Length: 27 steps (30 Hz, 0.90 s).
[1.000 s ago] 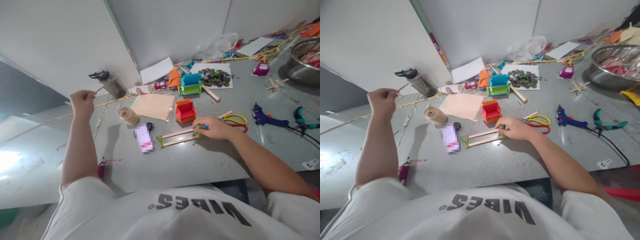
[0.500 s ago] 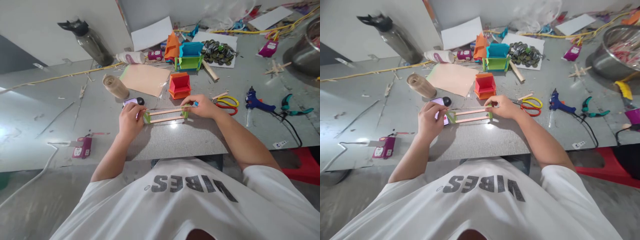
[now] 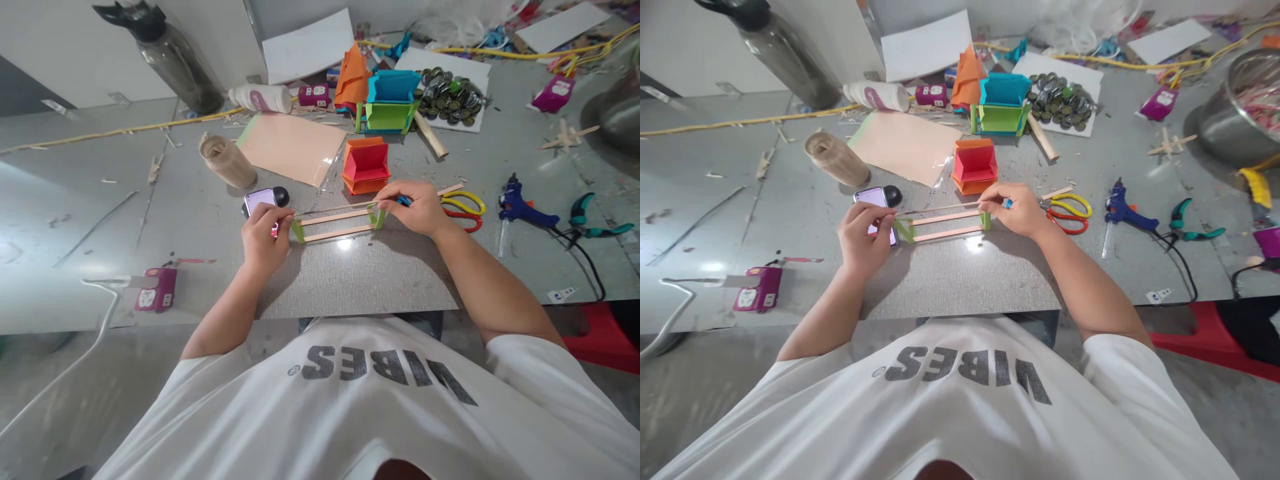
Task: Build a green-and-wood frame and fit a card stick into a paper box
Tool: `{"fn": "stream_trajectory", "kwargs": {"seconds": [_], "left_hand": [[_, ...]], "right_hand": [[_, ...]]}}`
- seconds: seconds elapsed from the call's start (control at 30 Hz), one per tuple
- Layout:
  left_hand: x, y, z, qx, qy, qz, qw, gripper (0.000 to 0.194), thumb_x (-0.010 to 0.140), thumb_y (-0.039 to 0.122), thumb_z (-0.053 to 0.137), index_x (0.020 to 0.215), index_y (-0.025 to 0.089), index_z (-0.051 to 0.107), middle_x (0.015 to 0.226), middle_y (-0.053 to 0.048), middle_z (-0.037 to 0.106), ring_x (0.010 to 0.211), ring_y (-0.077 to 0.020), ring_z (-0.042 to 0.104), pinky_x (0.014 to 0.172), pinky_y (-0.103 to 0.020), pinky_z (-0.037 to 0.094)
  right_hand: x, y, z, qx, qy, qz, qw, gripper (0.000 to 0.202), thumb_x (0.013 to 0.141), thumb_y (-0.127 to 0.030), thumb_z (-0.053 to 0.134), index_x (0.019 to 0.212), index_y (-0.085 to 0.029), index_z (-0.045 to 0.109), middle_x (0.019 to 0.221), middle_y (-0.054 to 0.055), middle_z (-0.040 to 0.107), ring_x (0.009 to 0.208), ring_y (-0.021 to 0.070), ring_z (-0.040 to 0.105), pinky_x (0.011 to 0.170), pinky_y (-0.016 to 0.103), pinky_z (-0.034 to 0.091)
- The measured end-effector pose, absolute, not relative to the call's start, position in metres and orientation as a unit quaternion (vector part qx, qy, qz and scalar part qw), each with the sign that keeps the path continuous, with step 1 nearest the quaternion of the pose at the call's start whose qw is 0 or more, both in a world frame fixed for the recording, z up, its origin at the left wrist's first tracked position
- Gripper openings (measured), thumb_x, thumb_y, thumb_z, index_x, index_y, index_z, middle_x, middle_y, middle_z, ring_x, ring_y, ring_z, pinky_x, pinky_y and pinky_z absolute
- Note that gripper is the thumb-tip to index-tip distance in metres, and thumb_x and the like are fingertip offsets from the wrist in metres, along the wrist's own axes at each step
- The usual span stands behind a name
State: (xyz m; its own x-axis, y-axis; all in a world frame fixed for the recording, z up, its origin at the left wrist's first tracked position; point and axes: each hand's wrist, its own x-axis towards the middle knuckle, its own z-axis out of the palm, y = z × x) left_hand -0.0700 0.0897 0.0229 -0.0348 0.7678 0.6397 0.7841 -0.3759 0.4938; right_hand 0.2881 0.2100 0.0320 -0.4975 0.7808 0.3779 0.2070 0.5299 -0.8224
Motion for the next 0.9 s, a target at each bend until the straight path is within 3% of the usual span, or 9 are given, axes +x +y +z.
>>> {"fn": "stream_trajectory", "kwargs": {"seconds": [0.2, 0.3, 0.43, 0.57, 0.67, 0.9], "left_hand": [[-0.072, 0.084, 0.035, -0.664, -0.618, -0.399, -0.135, 0.023, 0.106, 0.042, 0.077, 0.110, 0.023, 0.091, 0.088, -0.003, 0.078, 0.074, -0.0167, 0.068, 0.074, -0.030, 0.060], [-0.074, 0.080, 0.048, -0.631, -0.647, -0.371, -0.214, 0.028, 0.098, 0.044, 0.082, 0.112, 0.021, 0.091, 0.079, -0.002, 0.078, 0.071, -0.0175, 0.069, 0.073, -0.031, 0.060], [-0.075, 0.074, 0.060, -0.628, -0.636, -0.356, -0.273, 0.033, 0.099, 0.049, 0.077, 0.108, 0.021, 0.092, 0.083, -0.005, 0.084, 0.075, -0.0195, 0.074, 0.074, -0.032, 0.061], [-0.069, 0.069, 0.061, -0.643, -0.623, -0.355, -0.269, 0.034, 0.089, 0.048, 0.091, 0.113, 0.022, 0.092, 0.082, -0.002, 0.083, 0.070, -0.0171, 0.069, 0.073, -0.031, 0.059], [-0.064, 0.067, 0.058, -0.669, -0.602, -0.347, -0.264, 0.026, 0.096, 0.045, 0.086, 0.109, 0.023, 0.092, 0.080, -0.002, 0.081, 0.065, -0.0153, 0.063, 0.071, -0.031, 0.056], [-0.065, 0.069, 0.052, -0.693, -0.583, -0.354, -0.233, 0.021, 0.104, 0.041, 0.080, 0.104, 0.023, 0.092, 0.080, -0.002, 0.080, 0.068, -0.0162, 0.066, 0.071, -0.030, 0.058]], "right_hand": [[0.286, 0.203, 0.035, -0.361, -0.772, 0.347, 0.390, 0.027, 0.104, -0.052, 0.083, 0.094, -0.027, 0.085, 0.098, 0.008, 0.089, 0.092, 0.0259, 0.079, 0.087, 0.043, 0.066], [0.285, 0.201, 0.037, -0.381, -0.759, 0.359, 0.388, 0.035, 0.104, -0.061, 0.085, 0.093, -0.028, 0.083, 0.099, 0.009, 0.089, 0.093, 0.0275, 0.080, 0.090, 0.047, 0.067], [0.285, 0.202, 0.039, -0.398, -0.742, 0.378, 0.384, 0.050, 0.103, -0.077, 0.086, 0.093, -0.028, 0.080, 0.101, 0.010, 0.087, 0.095, 0.0282, 0.081, 0.088, 0.048, 0.067], [0.286, 0.204, 0.038, -0.399, -0.733, 0.391, 0.388, 0.065, 0.099, -0.092, 0.083, 0.093, -0.028, 0.077, 0.101, 0.009, 0.086, 0.092, 0.0259, 0.080, 0.089, 0.046, 0.068], [0.286, 0.204, 0.037, -0.401, -0.723, 0.398, 0.398, 0.073, 0.095, -0.101, 0.080, 0.093, -0.028, 0.077, 0.100, 0.009, 0.086, 0.088, 0.0251, 0.079, 0.087, 0.046, 0.068], [0.286, 0.204, 0.036, -0.396, -0.725, 0.395, 0.403, 0.073, 0.098, -0.101, 0.079, 0.095, -0.028, 0.078, 0.100, 0.007, 0.087, 0.084, 0.0225, 0.077, 0.083, 0.043, 0.066]]}}
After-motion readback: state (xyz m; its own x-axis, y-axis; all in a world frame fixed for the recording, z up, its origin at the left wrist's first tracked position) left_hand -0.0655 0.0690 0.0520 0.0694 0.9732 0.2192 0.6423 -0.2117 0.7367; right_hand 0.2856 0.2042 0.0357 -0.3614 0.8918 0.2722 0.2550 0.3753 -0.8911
